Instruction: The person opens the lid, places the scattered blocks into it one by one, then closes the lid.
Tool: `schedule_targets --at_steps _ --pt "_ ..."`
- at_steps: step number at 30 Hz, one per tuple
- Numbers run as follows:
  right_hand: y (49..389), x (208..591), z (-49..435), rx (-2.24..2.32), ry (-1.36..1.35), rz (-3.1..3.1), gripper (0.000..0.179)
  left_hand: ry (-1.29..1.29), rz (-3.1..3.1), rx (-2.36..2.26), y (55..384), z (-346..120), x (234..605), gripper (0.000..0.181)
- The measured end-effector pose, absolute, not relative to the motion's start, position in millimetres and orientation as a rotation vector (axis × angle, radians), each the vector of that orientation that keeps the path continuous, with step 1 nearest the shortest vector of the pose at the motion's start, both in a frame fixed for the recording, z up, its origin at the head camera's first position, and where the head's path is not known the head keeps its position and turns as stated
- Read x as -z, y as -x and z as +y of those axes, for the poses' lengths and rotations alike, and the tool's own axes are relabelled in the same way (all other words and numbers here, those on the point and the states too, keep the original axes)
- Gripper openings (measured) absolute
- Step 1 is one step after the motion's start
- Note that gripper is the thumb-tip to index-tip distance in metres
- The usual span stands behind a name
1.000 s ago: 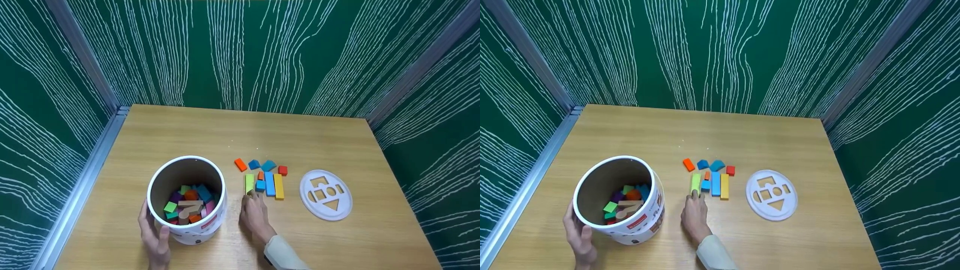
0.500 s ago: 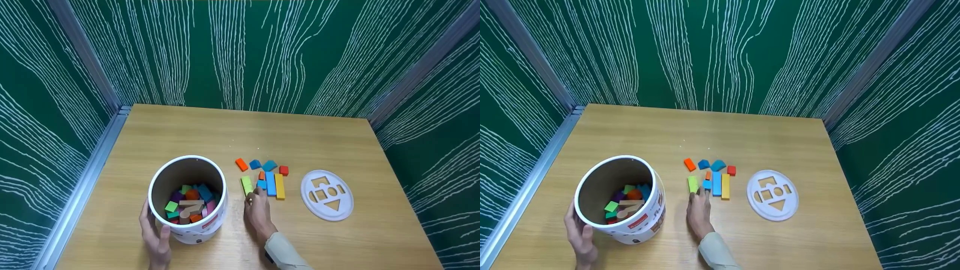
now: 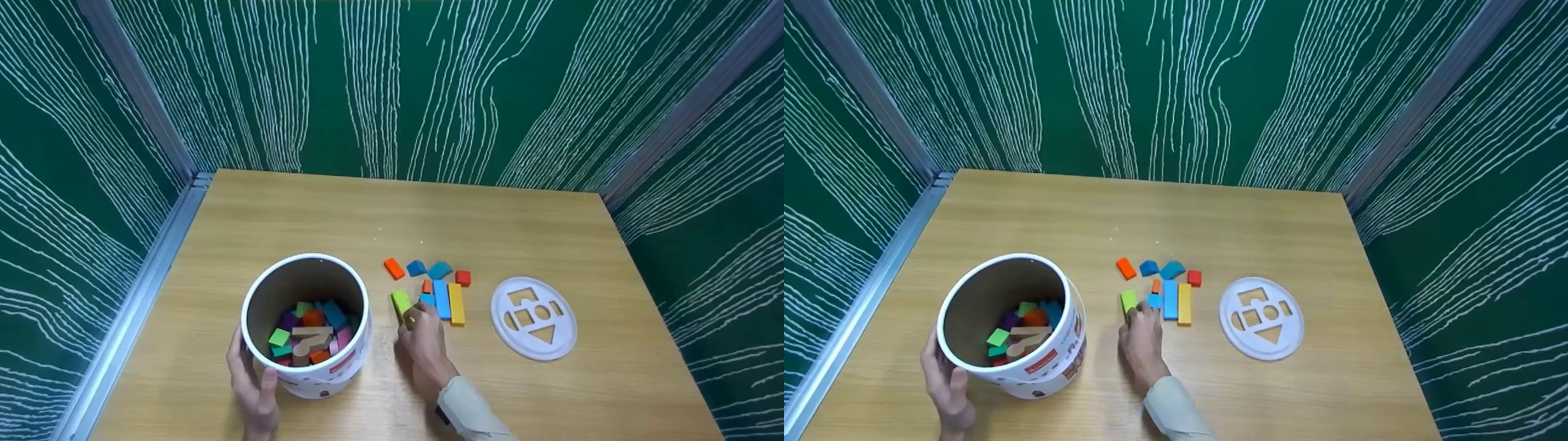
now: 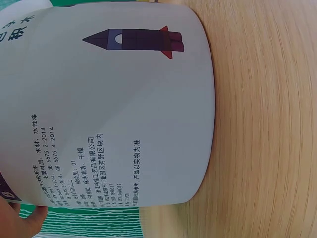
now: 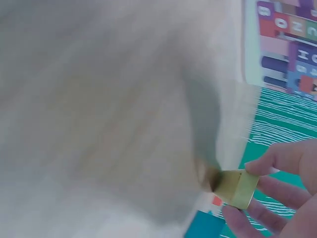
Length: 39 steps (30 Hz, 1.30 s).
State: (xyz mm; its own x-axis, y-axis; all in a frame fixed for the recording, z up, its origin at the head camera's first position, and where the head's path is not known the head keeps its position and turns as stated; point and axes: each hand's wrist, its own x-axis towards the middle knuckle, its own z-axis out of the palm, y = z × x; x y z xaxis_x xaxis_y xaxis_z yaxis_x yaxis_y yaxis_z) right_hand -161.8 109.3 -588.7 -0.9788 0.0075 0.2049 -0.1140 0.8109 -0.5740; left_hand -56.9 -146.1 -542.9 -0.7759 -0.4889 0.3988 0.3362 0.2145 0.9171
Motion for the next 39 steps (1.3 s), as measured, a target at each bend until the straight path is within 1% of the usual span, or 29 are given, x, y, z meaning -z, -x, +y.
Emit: schedule_targets --at_steps 6,13,39 --pt "162.2 572.6 111.3 -0.942 -0.093 -2.779 0.014 -0.190 -1.872 1.622 57.2 -145.6 543.4 0.063" --pt "163.8 558.8 115.1 -0.940 -0.193 -2.685 0.008 -0.176 -1.864 1.634 56.0 -145.7 544.0 0.064" --pt "160.1 490.9 116.1 -1.051 -0.407 -2.461 0.010 -0.165 -1.861 1.661 56.0 -146.3 540.8 0.066"
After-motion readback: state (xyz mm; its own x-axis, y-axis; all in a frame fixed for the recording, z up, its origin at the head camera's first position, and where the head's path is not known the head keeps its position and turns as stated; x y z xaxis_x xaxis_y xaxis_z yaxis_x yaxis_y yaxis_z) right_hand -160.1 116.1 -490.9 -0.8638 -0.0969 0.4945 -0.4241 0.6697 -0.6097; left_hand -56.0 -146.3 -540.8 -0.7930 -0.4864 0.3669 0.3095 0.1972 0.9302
